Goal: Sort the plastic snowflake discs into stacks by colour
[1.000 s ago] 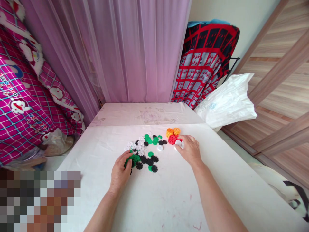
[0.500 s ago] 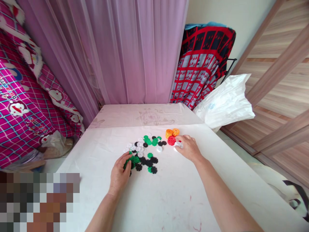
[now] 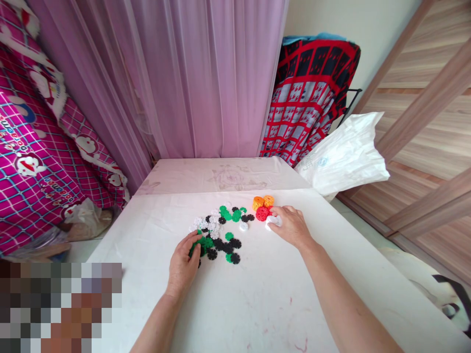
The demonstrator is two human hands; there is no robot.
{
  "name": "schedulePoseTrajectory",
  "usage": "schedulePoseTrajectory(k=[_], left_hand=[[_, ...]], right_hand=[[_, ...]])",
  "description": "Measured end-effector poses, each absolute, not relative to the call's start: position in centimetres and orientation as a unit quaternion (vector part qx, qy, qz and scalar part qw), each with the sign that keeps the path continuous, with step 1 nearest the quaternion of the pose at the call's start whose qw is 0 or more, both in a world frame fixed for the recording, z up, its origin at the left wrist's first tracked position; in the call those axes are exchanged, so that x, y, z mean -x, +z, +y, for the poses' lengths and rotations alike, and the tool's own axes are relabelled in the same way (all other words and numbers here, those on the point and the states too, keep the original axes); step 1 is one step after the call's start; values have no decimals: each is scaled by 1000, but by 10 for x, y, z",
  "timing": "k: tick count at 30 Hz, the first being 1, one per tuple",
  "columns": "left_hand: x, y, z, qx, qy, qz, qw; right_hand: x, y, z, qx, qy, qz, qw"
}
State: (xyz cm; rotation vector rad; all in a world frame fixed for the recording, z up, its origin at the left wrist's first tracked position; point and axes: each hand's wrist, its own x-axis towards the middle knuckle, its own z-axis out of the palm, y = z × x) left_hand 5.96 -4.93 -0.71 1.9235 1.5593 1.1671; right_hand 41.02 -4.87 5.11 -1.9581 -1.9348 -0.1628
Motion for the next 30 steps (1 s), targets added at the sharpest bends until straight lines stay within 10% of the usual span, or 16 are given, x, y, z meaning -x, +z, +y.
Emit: schedulePoseTrajectory(k=[30], left_hand=[[-60,-7,-50,-689,418,556,203]], right_hand=[[-410,51,-53,684,-90,-702,176]])
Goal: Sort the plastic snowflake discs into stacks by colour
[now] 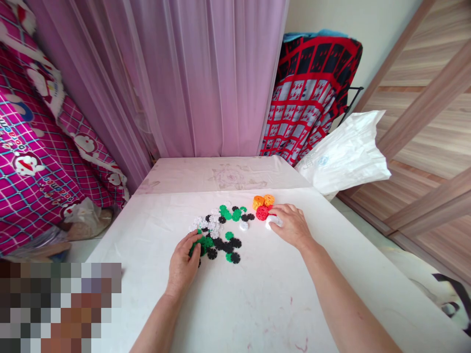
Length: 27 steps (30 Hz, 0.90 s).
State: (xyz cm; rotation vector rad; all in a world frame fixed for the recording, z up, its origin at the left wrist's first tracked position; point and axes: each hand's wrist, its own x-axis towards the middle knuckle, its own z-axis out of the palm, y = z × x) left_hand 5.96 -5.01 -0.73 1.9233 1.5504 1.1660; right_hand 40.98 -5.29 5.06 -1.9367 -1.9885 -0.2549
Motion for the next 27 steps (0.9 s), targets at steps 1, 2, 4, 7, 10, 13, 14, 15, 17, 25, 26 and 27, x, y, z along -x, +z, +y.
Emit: schedulePoseTrajectory(k=[1,2,4,7,10,13,14,15,17,25,26,27], left_hand=[[-60,-7,-50,-689,418,556,204],[-60,-7,-50,-688,419,556,204],[-60,-7,-50,-687,420,557,204],[-60,-7,-50,-689,418,557,203],[-60,-6,-50,-692,416,555,199],[-59,-6,-50,-693,416,554,197],[-59,-6,-50,-693,415,555,198],[-59,-6,-50,-694,413,556,198],[-59,-6,-50,-692,414,557,199],[-60,-6,-51,-690,421,555,196],[-60,-6,-51,-690,421,556,195],[-60,-6,-51,-690,419,556,196]], right_hand=[[-411,52,-54,692,-93,-696,170],[-413,54,-55,698,-95,-692,160],[-416,58,-56,703,-97,-692,134],[-419,61,-57,700,-97,-699,108],[-419,62,-56,695,-95,-706,103],[-419,60,-54,691,-89,-709,103],[-420,60,-54,692,-87,-710,102],[-420,60,-53,692,-84,-710,101],[-419,60,-53,694,-80,-709,101],[-416,62,-50,703,-68,-699,114],[-415,62,-50,703,-66,-699,113],[-415,62,-51,703,-65,-699,112]])
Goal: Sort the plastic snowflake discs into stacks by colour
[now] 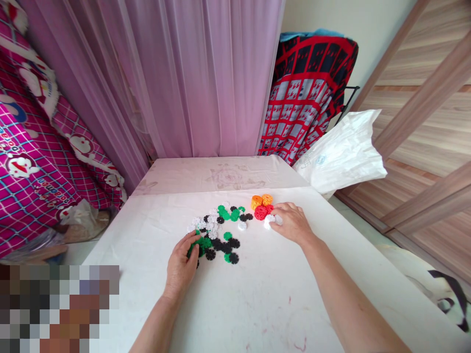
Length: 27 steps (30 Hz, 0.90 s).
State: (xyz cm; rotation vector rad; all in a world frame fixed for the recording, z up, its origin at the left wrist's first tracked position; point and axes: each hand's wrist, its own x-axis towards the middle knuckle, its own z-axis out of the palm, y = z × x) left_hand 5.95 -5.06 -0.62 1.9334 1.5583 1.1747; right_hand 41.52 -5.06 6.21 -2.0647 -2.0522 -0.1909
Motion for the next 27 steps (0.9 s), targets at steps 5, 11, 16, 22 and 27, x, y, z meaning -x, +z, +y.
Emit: schedulePoseTrajectory(k=[5,11,16,22,27], left_hand=[[-60,-6,-50,-692,416,556,200],[-59,-6,-50,-694,418,554,192],[-59,-5,-50,-697,414,555,189],[-59,-6,-50,-693,413,557,194],[-59,-8,-50,-693,415,555,199]], right_hand=[[-417,61,-52,697,-82,-703,109],[-418,61,-52,699,-78,-703,106],[-417,62,-52,703,-75,-699,110],[-407,65,-52,702,-98,-697,108],[-398,63,-47,711,-127,-683,108]])
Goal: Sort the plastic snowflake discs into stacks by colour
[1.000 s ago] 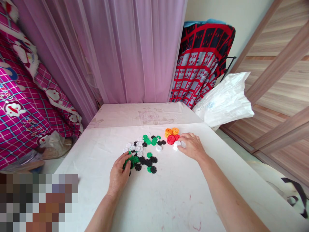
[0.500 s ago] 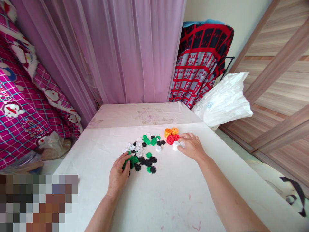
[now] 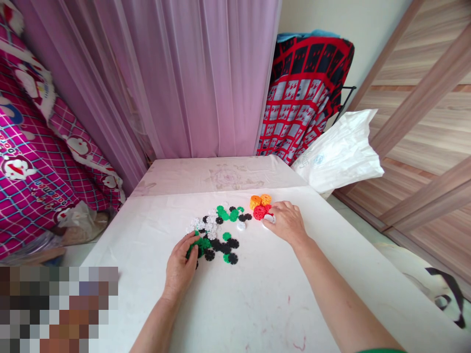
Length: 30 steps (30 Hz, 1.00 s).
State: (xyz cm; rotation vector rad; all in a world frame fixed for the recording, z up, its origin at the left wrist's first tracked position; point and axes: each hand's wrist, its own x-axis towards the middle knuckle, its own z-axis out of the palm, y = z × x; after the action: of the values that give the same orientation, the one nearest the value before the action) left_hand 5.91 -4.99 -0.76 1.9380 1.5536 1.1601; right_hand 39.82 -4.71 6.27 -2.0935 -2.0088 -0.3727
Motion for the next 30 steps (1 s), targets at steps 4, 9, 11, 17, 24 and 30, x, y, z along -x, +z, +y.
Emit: schedulePoseTrajectory(k=[4,9,11,17,24,30], left_hand=[[-59,-8,-50,-692,416,555,200],[-58,-8,-50,-693,413,555,204],[-58,-8,-50,-691,415,555,206],[-59,-9,-49,-672,436,555,225],[-45,-16,-41,-607,487,576,251],[-22,-17,-30,-594,475,613,214]], right_hand=[[-397,60,-45,717,-125,-679,95],[-399,62,-47,726,-119,-672,91],[-398,64,-48,725,-123,-670,106],[-371,53,-47,676,-106,-696,217],[-323,13,-45,709,-20,-660,249],[-314,-4,-41,710,-38,-651,265]])
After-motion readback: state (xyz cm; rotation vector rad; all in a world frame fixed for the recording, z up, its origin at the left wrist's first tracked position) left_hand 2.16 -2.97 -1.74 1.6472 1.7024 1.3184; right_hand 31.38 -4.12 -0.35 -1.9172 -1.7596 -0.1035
